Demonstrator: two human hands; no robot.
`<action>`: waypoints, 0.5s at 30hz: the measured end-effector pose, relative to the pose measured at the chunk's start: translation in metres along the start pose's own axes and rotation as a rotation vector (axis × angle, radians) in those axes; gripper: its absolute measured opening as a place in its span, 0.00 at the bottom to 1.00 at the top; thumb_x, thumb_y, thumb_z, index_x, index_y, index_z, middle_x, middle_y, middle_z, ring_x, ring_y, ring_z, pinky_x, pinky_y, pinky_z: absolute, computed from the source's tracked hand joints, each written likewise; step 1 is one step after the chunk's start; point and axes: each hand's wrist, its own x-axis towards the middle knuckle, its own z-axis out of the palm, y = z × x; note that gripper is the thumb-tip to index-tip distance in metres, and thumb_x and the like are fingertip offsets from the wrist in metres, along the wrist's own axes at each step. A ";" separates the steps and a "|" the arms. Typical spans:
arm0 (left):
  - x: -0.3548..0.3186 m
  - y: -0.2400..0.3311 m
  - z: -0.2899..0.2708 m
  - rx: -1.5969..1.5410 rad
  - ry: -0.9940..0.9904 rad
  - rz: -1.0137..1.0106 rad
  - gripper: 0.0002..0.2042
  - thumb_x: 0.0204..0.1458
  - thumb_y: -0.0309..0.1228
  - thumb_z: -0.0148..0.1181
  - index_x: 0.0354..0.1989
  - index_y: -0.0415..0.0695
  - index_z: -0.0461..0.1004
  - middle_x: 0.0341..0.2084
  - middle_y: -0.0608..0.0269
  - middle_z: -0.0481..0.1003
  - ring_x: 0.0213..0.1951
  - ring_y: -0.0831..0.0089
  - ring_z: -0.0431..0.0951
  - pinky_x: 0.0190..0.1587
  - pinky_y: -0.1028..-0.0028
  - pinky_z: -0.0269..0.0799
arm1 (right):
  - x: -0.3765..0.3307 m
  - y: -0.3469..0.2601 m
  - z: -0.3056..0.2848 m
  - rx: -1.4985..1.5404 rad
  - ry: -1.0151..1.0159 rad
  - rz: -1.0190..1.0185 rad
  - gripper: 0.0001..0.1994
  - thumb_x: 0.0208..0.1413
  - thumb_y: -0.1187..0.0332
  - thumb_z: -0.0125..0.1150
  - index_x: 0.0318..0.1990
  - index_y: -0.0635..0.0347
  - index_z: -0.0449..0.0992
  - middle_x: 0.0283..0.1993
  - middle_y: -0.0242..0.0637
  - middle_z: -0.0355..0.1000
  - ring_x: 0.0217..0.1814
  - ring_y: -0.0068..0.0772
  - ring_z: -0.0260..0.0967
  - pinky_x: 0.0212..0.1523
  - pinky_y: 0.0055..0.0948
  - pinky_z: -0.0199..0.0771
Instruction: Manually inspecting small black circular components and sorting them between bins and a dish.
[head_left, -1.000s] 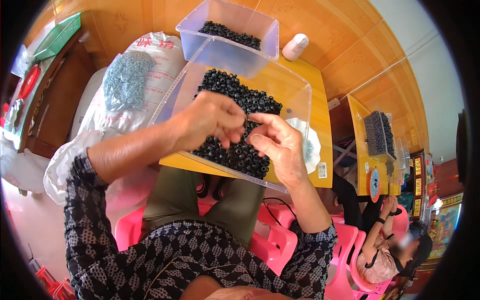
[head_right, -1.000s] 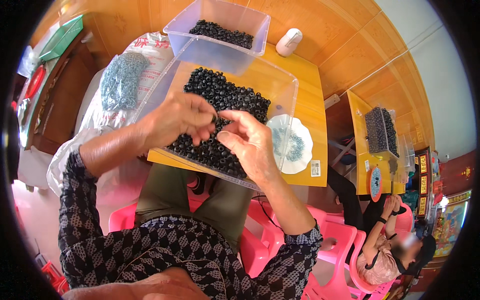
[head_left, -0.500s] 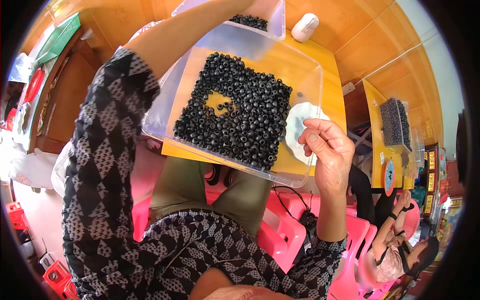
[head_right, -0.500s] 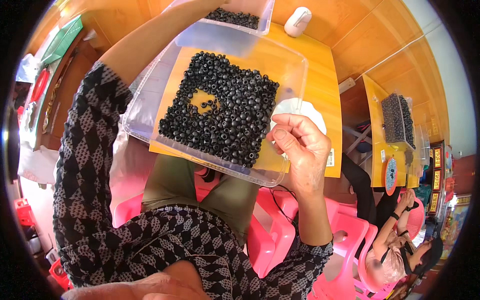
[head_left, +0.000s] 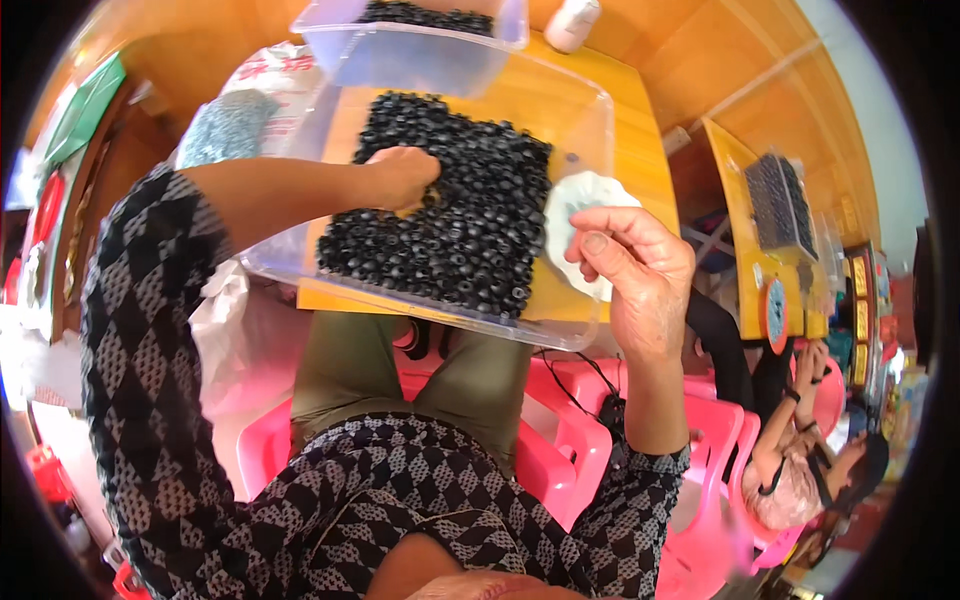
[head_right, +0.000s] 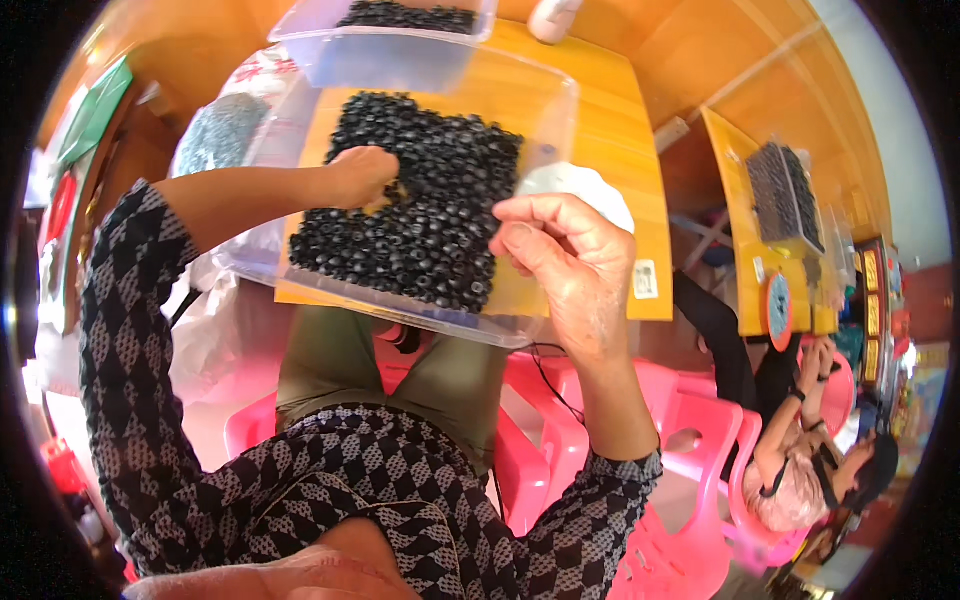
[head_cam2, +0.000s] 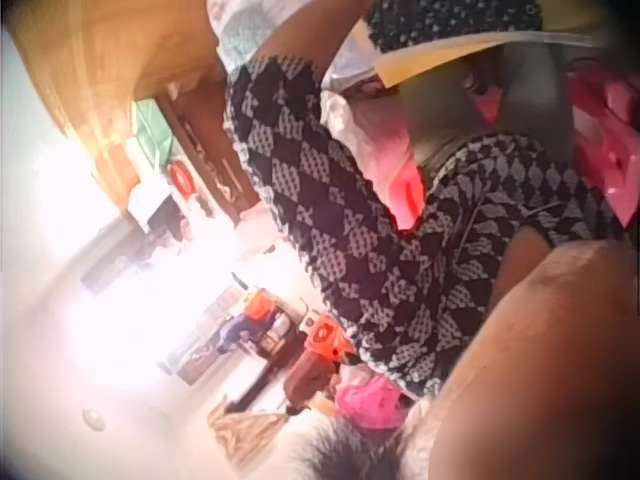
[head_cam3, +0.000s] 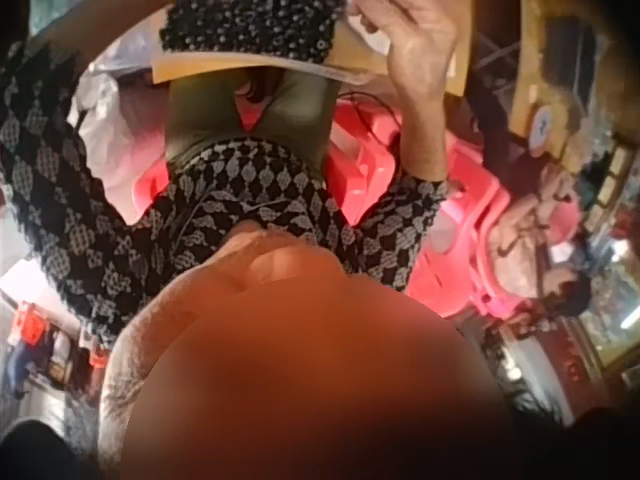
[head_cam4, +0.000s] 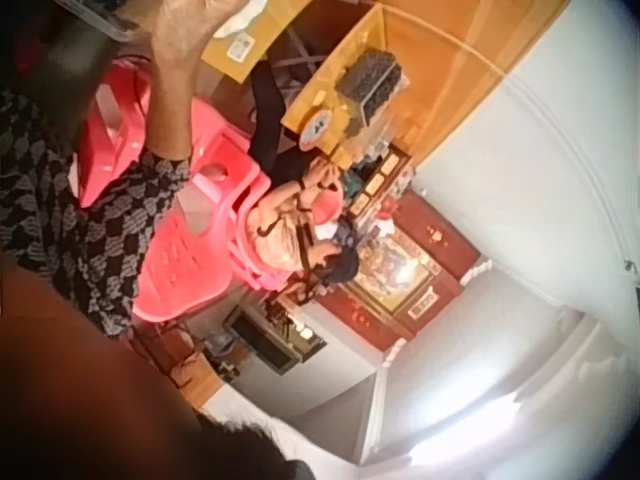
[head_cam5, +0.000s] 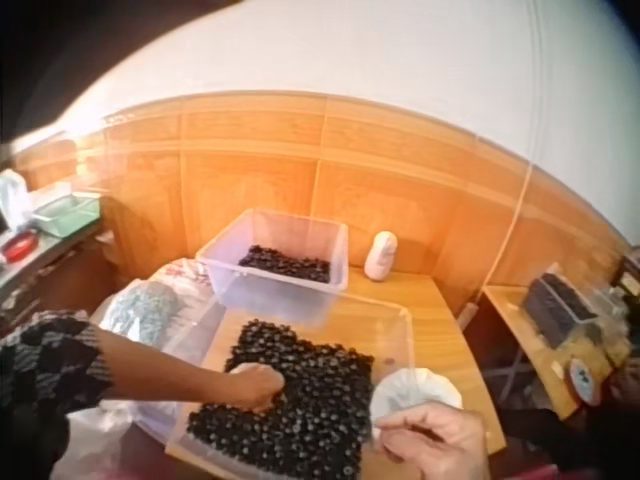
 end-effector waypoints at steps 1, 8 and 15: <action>0.001 -0.001 0.002 -0.032 -0.034 -0.061 0.10 0.31 0.22 0.60 0.27 0.37 0.75 0.26 0.46 0.75 0.34 0.54 0.77 0.34 0.63 0.73 | 0.002 0.003 -0.004 0.023 -0.007 -0.013 0.08 0.48 0.74 0.58 0.35 0.70 0.74 0.25 0.38 0.71 0.24 0.21 0.64 0.26 0.17 0.62; 0.011 -0.025 0.024 -0.004 0.367 0.180 0.03 0.34 0.24 0.56 0.19 0.38 0.73 0.18 0.50 0.73 0.22 0.59 0.75 0.26 0.65 0.70 | 0.003 0.019 -0.058 -0.016 0.236 -0.120 0.07 0.48 0.75 0.57 0.34 0.70 0.74 0.25 0.39 0.72 0.24 0.21 0.64 0.26 0.18 0.62; -0.031 0.014 -0.039 -1.049 0.028 -0.012 0.04 0.39 0.22 0.56 0.24 0.35 0.74 0.15 0.61 0.72 0.18 0.77 0.72 0.17 0.78 0.66 | 0.014 0.106 -0.104 -0.211 0.256 0.048 0.05 0.44 0.78 0.57 0.31 0.66 0.76 0.24 0.33 0.73 0.23 0.18 0.64 0.24 0.17 0.62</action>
